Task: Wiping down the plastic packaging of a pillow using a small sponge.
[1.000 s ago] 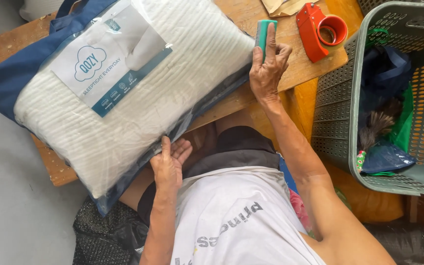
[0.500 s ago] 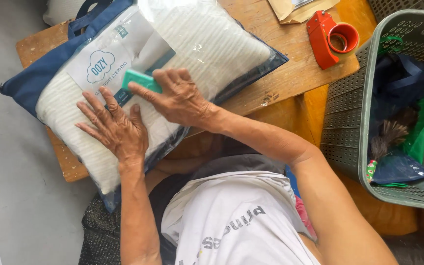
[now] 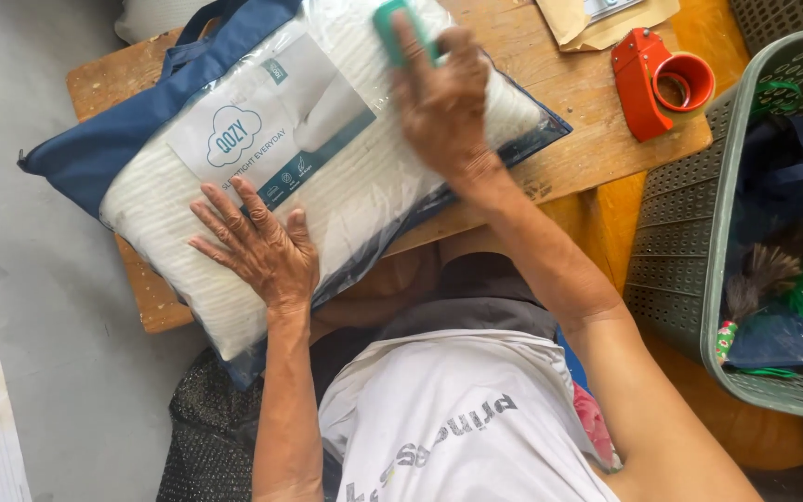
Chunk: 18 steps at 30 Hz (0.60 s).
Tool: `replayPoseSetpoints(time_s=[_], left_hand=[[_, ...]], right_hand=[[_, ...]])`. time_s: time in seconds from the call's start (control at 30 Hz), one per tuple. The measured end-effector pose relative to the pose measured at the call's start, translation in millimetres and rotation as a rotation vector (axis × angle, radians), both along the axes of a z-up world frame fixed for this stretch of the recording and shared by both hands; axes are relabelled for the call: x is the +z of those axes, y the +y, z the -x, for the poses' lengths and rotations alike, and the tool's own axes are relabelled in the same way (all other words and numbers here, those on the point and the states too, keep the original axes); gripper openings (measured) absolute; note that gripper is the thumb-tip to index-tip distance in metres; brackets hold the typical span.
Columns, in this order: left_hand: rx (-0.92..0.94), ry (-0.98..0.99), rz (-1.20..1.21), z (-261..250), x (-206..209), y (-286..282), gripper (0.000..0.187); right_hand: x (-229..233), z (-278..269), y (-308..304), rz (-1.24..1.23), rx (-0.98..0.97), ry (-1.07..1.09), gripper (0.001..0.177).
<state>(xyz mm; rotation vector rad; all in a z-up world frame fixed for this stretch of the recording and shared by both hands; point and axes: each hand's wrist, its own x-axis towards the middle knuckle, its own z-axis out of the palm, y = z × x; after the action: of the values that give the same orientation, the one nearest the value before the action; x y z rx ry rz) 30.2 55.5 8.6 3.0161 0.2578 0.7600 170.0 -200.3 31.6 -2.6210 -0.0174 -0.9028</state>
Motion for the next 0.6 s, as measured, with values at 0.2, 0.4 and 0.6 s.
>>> replayPoseSetpoints(time_s=[0.2,0.4,0.6], left_hand=[[-0.007,0.093,0.073,5,0,-2,0.063],[-0.007,0.009,0.054,5,-5,0,0.080],[-0.036,-0.012,0.041,4,-4,-3,0.077]], right_hand=[[38,69,108,0.244,0.726,-0.304,0.042],[11,-19,49,0.249,0.368,-0.203,0.052],[-26,-89,-27,0.010,-0.067,0.289,0.042]])
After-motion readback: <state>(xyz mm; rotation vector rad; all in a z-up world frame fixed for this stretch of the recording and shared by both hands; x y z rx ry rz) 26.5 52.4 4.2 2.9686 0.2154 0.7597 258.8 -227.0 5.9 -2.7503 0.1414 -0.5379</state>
